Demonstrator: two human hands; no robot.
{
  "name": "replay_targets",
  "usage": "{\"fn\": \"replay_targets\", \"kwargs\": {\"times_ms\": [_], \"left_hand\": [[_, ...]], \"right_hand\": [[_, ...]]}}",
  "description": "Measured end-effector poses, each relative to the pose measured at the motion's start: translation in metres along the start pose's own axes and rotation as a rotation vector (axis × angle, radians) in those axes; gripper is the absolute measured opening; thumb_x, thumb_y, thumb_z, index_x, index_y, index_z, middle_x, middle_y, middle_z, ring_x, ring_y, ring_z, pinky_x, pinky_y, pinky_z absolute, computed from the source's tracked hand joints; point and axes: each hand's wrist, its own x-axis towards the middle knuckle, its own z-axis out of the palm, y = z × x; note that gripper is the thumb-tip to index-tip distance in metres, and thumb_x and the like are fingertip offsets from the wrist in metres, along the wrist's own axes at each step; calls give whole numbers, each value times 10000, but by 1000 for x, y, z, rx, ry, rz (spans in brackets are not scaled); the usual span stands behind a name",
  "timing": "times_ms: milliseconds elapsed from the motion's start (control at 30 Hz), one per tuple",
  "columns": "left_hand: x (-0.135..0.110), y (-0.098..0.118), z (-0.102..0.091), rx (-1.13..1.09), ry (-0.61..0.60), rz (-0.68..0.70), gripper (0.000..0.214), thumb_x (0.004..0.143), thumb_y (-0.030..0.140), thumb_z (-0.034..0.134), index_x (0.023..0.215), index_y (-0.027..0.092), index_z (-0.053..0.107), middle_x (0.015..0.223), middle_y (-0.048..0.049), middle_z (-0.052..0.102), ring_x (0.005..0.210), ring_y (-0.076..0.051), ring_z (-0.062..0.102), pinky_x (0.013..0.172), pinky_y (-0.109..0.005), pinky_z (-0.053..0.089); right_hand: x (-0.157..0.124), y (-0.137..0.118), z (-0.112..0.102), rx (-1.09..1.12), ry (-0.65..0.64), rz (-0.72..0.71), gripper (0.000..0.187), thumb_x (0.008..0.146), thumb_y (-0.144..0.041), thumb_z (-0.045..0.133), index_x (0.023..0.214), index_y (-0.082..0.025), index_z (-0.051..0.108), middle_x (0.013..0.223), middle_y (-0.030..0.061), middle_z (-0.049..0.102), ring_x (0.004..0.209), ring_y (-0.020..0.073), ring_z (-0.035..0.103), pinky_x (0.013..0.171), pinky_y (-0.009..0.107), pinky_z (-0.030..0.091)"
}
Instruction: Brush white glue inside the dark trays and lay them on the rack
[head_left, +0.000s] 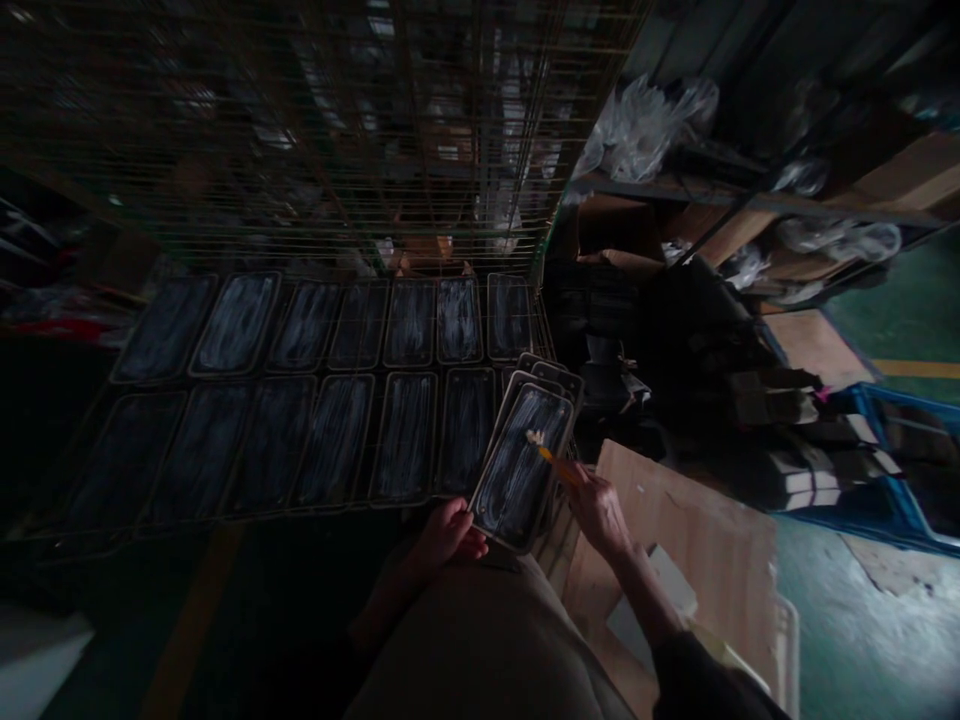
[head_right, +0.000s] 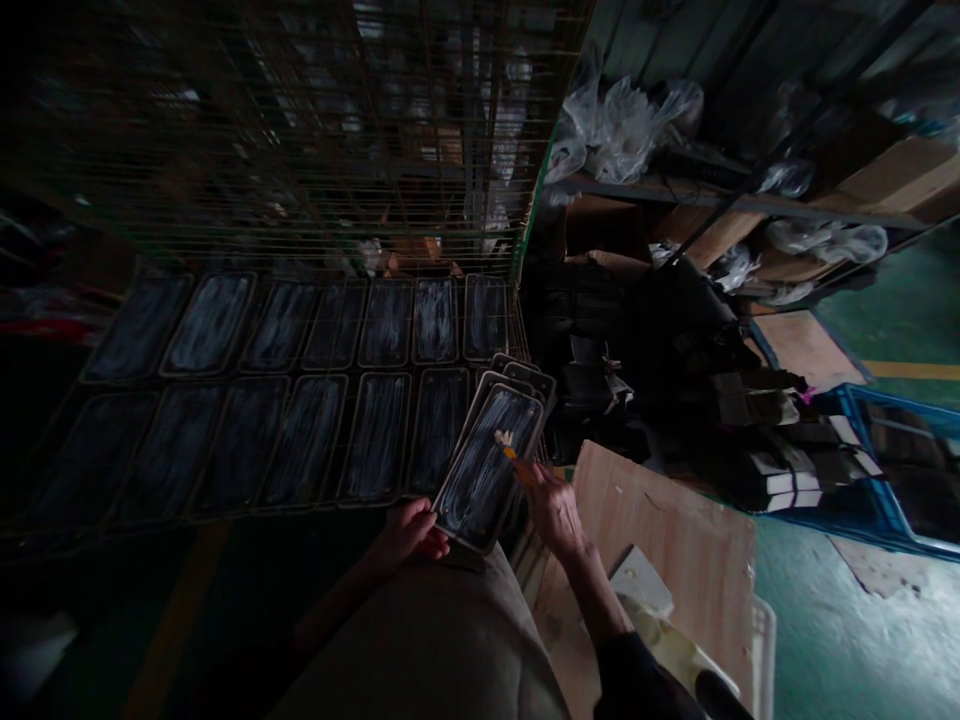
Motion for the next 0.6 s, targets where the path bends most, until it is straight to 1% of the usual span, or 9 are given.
{"fn": "replay_targets", "kwargs": {"times_ms": [67,133,200,300,333,400,500,567,600], "left_hand": [[-3,2,2,-45,-1,5,457,760,596,693,870,225,451,673,-44,731,640,-237,753,582,-301,572],[-7,4,3,-77,-11,25,492,747,603,711,924,217,463,686,-55,741,665,-250,760,603,-312,578],[-11,6,3,-96,-30,35,515,755,595,714,989,206,471,717,-71,754,687,-260,765,626,-326,583],[-15,9,3,-96,-42,25,564,781,563,704,1120,176,471,746,-93,765,695,-260,764,646,-333,581],[-15,9,3,-98,-44,18,595,789,549,701,1175,164,463,753,-96,767,698,-260,764,652,-334,579],[-16,9,3,-120,-54,3,666,805,515,692,1293,145,429,771,-97,771,719,-261,767,673,-339,580],[-18,11,1,-190,-84,-22,758,828,459,677,1432,128,359,791,-90,771,739,-260,769,686,-338,576],[-20,15,-2,-229,-118,-23,805,837,439,675,1484,116,320,791,-91,769,720,-256,765,665,-329,567],[-22,18,-4,-250,-142,-8,821,840,438,680,1498,115,310,795,-94,770,712,-255,764,657,-327,565]], "right_hand": [[-16,-7,-6,74,-41,40,377,1064,-387,384,1258,-220,662,943,87,756,767,225,729,665,322,562],[-20,-8,-13,135,-13,104,357,1060,-392,409,1254,-224,657,881,63,762,759,214,737,661,298,566],[-11,-4,-19,165,86,144,339,1050,-399,438,1233,-220,661,887,58,766,791,216,745,672,289,570],[10,6,-19,139,238,136,331,1034,-394,463,1213,-206,668,993,79,763,845,222,743,694,289,568],[15,8,-17,123,248,126,332,1033,-389,460,1208,-203,672,1023,85,760,851,222,741,698,291,566],[14,8,-11,109,189,112,336,1031,-386,455,1200,-202,680,1047,90,756,839,219,737,695,294,562],[-11,-3,-7,170,43,166,348,1033,-410,456,1214,-214,679,945,68,764,800,213,742,691,297,576],[-36,-13,-14,231,66,260,377,1033,-451,449,1239,-219,664,868,55,762,796,224,749,718,318,601],[-47,-16,-19,244,135,309,397,1027,-482,452,1243,-221,658,865,60,762,802,236,752,733,339,612]]}}
